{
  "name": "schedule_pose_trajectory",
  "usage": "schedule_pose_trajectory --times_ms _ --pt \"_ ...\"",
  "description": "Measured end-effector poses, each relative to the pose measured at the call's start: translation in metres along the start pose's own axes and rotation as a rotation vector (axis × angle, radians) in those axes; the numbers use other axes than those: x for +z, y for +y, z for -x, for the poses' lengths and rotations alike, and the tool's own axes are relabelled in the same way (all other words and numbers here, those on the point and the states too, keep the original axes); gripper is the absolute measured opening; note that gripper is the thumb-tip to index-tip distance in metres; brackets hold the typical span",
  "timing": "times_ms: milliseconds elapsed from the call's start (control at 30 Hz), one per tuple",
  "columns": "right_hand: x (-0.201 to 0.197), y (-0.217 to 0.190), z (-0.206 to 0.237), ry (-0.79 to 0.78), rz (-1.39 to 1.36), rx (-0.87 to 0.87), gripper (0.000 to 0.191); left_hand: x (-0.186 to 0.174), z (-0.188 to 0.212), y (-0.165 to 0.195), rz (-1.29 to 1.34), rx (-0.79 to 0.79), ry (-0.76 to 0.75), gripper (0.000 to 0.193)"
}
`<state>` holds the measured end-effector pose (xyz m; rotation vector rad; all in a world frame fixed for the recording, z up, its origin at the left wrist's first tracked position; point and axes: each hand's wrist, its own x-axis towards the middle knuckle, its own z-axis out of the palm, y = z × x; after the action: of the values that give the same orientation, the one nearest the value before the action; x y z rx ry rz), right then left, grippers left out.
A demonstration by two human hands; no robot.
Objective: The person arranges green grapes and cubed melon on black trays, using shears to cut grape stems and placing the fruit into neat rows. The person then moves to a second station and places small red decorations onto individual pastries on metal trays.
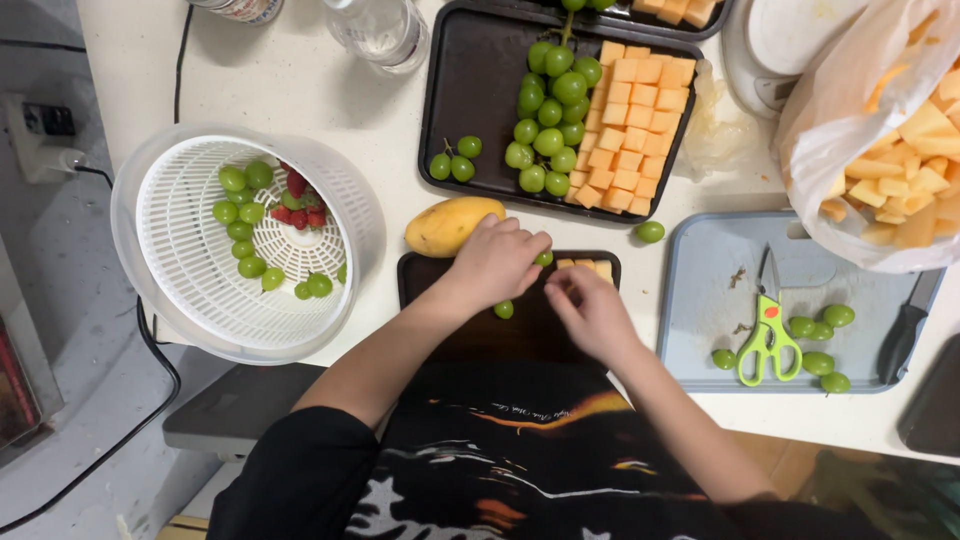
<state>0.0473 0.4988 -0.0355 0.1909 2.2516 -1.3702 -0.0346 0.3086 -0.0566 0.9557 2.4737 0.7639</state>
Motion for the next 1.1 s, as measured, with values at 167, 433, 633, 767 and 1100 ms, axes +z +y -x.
schedule_pose_trajectory --times_ms 167,433,633,767,1100 --pt "0.033 0.017 0.033 0.025 0.212 -0.237 0.015 0.016 0.013 0.018 -0.102 0.087 0.047 0.025" --pt "0.063 0.046 0.041 0.119 0.424 -0.684 0.015 -0.030 -0.012 -0.030 -0.164 -0.223 0.459 0.023" --pt "0.069 0.051 0.047 0.141 0.523 -0.807 0.018 -0.033 -0.047 -0.036 -0.127 -0.353 0.332 0.034" --pt "0.035 0.088 0.081 0.293 0.212 -0.644 0.019 -0.031 -0.041 -0.036 -0.029 -0.391 0.338 0.031" --pt "-0.086 0.191 0.171 0.775 0.526 0.243 0.028 -0.021 -0.032 -0.036 0.022 -0.338 0.429 0.041"
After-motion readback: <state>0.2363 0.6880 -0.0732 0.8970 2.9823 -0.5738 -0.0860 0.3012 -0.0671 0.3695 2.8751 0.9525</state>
